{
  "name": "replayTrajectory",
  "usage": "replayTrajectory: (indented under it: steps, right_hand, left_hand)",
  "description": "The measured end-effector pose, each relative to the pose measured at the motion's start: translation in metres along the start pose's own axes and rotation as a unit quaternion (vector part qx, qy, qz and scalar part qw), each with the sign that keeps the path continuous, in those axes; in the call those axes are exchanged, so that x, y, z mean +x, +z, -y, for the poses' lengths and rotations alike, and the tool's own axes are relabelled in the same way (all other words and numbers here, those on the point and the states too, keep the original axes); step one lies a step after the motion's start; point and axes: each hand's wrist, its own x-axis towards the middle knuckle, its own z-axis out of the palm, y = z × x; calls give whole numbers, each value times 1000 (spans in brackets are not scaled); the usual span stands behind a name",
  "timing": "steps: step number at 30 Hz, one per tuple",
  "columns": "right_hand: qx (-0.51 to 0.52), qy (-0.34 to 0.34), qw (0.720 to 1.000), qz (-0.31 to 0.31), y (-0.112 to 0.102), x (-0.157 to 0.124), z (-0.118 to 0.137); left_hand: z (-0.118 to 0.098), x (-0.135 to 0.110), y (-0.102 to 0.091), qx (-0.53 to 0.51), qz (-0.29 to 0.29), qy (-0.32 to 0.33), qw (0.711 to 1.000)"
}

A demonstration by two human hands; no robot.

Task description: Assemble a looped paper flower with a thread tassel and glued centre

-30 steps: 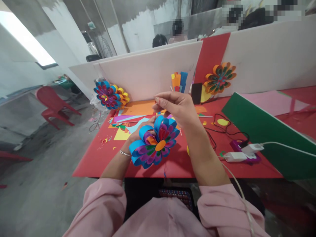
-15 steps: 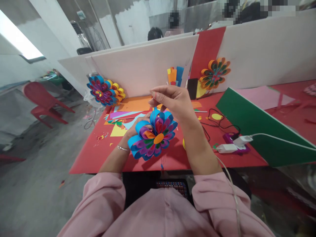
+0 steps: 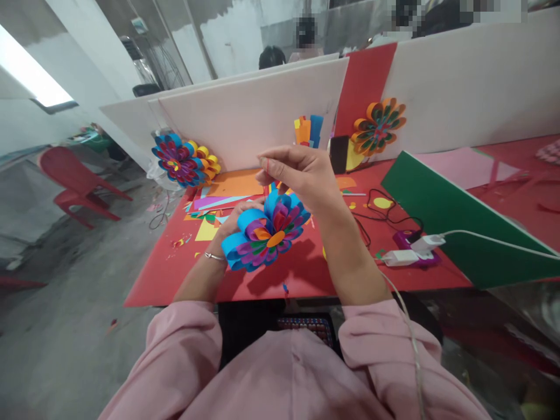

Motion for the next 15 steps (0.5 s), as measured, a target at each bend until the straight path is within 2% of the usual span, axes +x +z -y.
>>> replayTrajectory:
  steps: [2,4,6,8,12,15]
  right_hand:
    - [-1,-5,1000,-2,1,2,-2]
    - [4,-22,1000,-3,3,5,-6]
    - [2,-40,999,-3,5,7,-9]
    - [-15,-49,999,-13,6,8,-12]
    - [-84,-72,993,-44,7,9,-11]
    - [-141,-87,984,-59,7,9,-5]
  left_hand:
    - [-3,8,-11,-84,-14,20,996]
    - [-14,18,-27,-160,-46,61,984]
    - [-35,26,-42,-151,-59,93,982]
    - [-60,31,-49,-105,-39,106,988]
    - [-101,32,-37,1,1,130,992]
    - [-112,30,-20,28,-4,129,991]
